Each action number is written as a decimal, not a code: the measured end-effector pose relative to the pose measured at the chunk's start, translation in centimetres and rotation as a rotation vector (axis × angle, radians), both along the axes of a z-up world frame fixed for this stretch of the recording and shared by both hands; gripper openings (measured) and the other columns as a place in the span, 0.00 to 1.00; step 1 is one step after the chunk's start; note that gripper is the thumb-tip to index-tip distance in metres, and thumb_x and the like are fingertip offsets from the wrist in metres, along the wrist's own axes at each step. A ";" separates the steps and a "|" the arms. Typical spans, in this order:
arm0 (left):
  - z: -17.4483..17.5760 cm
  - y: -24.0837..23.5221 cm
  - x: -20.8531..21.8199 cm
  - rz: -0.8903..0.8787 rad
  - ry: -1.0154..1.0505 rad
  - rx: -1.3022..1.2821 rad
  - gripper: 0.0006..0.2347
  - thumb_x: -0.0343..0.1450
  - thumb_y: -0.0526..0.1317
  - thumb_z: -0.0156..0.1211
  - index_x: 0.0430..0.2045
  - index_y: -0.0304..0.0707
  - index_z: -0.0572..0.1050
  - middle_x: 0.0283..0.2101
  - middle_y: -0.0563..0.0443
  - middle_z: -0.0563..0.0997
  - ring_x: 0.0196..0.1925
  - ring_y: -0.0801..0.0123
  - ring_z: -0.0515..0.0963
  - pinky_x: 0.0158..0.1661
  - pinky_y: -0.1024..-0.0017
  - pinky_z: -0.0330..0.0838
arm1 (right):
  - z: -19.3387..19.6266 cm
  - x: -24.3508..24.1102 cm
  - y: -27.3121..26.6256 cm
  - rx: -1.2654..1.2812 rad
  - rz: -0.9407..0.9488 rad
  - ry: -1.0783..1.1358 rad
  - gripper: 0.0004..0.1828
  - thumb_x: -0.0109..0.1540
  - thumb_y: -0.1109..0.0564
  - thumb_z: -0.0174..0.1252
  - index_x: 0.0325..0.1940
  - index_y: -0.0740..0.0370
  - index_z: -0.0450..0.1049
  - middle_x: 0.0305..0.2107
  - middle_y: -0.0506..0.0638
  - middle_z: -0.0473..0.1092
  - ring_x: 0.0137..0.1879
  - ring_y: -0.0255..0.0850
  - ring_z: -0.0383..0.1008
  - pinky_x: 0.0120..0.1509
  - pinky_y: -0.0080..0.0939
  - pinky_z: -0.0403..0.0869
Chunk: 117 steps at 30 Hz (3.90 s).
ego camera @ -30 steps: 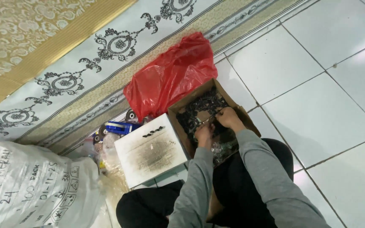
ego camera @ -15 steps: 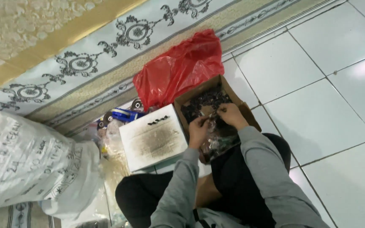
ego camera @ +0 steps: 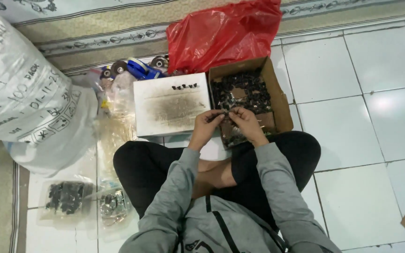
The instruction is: Sorting and packaging small black components into a slotted tray and plastic bags while sitting on the floor.
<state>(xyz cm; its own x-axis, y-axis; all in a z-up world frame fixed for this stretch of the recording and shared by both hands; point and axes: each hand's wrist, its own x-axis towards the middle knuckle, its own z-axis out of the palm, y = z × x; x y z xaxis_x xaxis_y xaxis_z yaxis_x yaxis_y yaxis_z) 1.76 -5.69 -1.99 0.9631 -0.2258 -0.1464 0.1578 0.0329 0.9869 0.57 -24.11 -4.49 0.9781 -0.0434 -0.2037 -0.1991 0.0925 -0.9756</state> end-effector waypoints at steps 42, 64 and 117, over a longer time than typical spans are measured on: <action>-10.1 11.3 -2.3 0.489 0.088 -0.327 0.07 0.71 0.31 0.64 0.40 0.29 0.82 0.32 0.39 0.83 0.31 0.68 0.82 0.33 0.70 0.79 | 4.0 15.7 17.9 -1.056 0.263 -0.581 0.07 0.60 0.58 0.67 0.43 0.55 0.81 0.38 0.57 0.70 0.49 0.58 0.73 0.56 0.55 0.71; -9.3 11.4 -2.2 0.491 0.130 -0.316 0.06 0.71 0.32 0.63 0.39 0.29 0.82 0.30 0.41 0.82 0.29 0.70 0.81 0.33 0.72 0.80 | -0.8 19.2 19.4 -1.285 0.371 -0.486 0.06 0.59 0.49 0.68 0.40 0.42 0.80 0.42 0.50 0.70 0.54 0.52 0.70 0.60 0.54 0.66; -13.4 -15.7 14.1 -0.358 -0.960 1.182 0.07 0.69 0.31 0.58 0.38 0.36 0.79 0.36 0.40 0.80 0.40 0.55 0.82 0.38 0.68 0.79 | -10.5 11.1 -12.5 -0.825 0.241 0.488 0.26 0.64 0.54 0.54 0.66 0.65 0.72 0.58 0.67 0.72 0.64 0.60 0.72 0.61 0.57 0.77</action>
